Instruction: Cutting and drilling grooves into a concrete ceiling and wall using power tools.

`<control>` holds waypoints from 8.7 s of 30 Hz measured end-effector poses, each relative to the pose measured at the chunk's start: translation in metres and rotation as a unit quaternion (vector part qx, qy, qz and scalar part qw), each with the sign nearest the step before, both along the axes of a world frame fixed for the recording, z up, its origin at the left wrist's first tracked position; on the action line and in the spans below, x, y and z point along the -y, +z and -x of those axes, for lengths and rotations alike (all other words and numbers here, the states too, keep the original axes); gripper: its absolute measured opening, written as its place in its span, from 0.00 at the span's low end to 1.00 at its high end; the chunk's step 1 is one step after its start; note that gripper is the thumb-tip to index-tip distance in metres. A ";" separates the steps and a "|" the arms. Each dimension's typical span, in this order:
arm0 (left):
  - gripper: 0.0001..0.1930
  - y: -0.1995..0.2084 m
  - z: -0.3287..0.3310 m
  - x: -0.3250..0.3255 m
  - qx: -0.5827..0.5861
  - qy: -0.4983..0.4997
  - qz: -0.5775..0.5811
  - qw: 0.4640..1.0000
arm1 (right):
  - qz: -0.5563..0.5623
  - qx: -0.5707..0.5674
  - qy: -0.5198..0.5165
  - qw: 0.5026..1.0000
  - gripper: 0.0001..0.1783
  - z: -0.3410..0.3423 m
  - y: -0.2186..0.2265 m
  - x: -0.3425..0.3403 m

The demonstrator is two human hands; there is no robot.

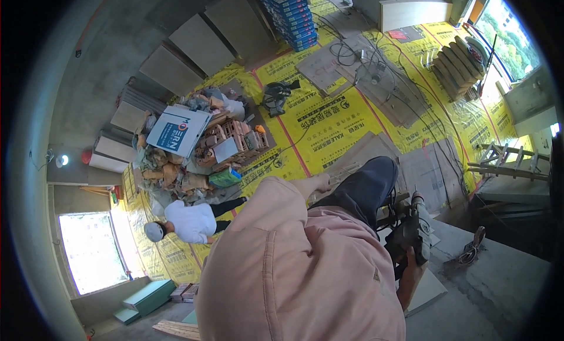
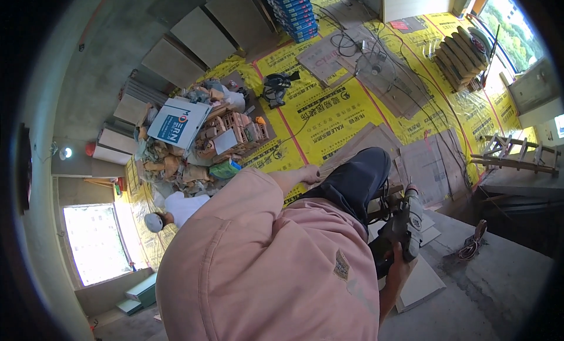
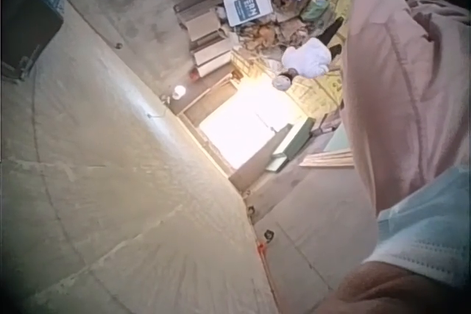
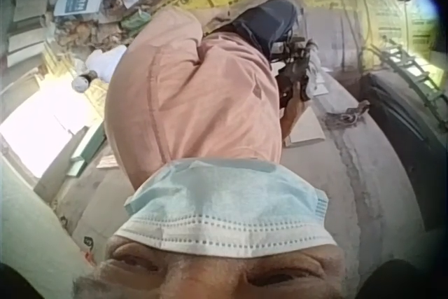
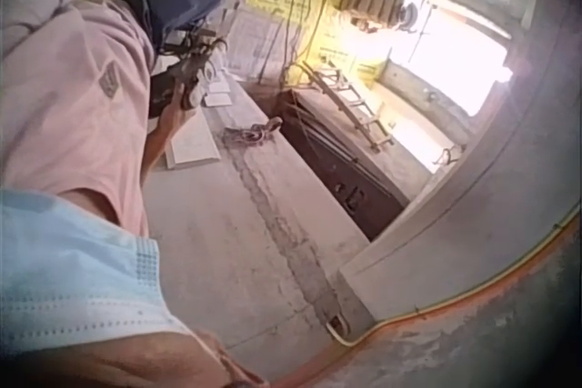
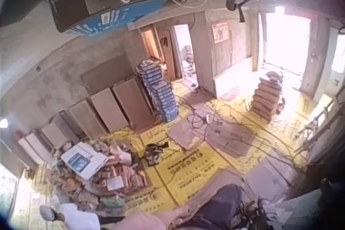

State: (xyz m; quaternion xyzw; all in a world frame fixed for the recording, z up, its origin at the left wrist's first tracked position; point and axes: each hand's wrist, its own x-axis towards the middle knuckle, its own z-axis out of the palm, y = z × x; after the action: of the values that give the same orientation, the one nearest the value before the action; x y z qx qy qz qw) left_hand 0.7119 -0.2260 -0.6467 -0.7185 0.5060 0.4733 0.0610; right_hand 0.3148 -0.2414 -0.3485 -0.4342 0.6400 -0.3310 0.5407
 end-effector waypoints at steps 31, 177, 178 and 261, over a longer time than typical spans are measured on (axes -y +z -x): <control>0.24 0.016 -0.028 -0.001 0.074 0.082 -0.035 0.993 | -0.011 -0.031 0.008 0.999 0.15 0.004 -0.002 -0.001; 0.25 0.030 -0.034 -0.064 -0.024 0.114 -0.007 0.993 | -0.054 0.101 -0.059 0.992 0.13 0.022 -0.009 -0.005; 0.25 0.030 -0.033 -0.065 -0.023 0.109 -0.010 0.994 | -0.051 0.105 -0.049 0.992 0.13 0.024 -0.012 -0.005; 0.24 0.046 -0.015 -0.049 -0.027 0.062 0.014 0.998 | -0.037 0.105 -0.055 0.992 0.12 0.016 -0.006 -0.007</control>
State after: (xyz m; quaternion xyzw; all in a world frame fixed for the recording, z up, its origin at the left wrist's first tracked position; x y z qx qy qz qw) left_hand 0.7273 -0.1774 -0.6007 -0.7365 0.4682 0.4882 0.0079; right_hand 0.2984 -0.2341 -0.3545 -0.3405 0.6148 -0.3798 0.6015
